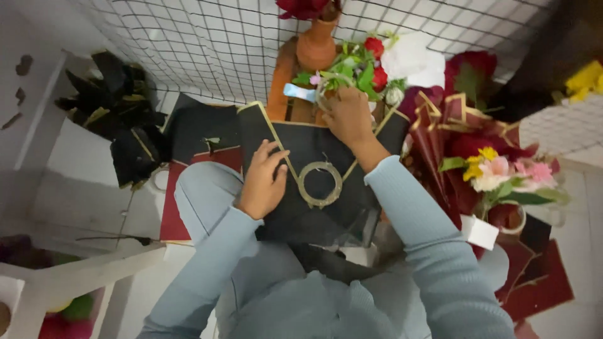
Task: A person wraps a bouquet of flowers with black and gold paper, securing it with tape.
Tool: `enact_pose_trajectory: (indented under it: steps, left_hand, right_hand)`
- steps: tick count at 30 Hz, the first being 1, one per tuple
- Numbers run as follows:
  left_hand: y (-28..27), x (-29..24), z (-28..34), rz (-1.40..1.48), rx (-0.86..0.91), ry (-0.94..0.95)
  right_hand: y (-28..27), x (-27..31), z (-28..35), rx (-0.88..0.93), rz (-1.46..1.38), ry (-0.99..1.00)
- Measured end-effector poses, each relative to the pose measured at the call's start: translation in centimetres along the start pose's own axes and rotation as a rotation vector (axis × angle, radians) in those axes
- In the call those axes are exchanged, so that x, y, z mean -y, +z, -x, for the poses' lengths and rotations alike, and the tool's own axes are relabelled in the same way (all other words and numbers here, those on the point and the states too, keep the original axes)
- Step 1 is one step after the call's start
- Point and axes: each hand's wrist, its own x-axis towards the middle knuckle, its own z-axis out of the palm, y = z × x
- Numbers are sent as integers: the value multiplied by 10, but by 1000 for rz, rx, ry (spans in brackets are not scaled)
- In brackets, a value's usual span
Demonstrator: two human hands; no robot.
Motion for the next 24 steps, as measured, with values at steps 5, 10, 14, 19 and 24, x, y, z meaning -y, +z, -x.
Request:
enact_pose_trajectory:
  steps: [5, 10, 14, 19, 24]
  left_hand:
    - [3, -8, -10, 95, -11, -12]
    - [0, -16, -19, 168, -41, 113]
    - [-13, -42, -18, 275, -122, 322]
    - [-34, -78, -6, 332, 48, 408]
    - [-20, -81, -2, 463, 267, 295]
  right_hand:
    - [21, 3, -5, 87, 68, 38]
    - [-5, 20, 14, -202, -21, 227]
    - [-81, 56, 54, -378, -508, 267]
    - [-146, 64, 115, -206, -932, 143]
    - [-164, 35, 140, -31, -1278, -45]
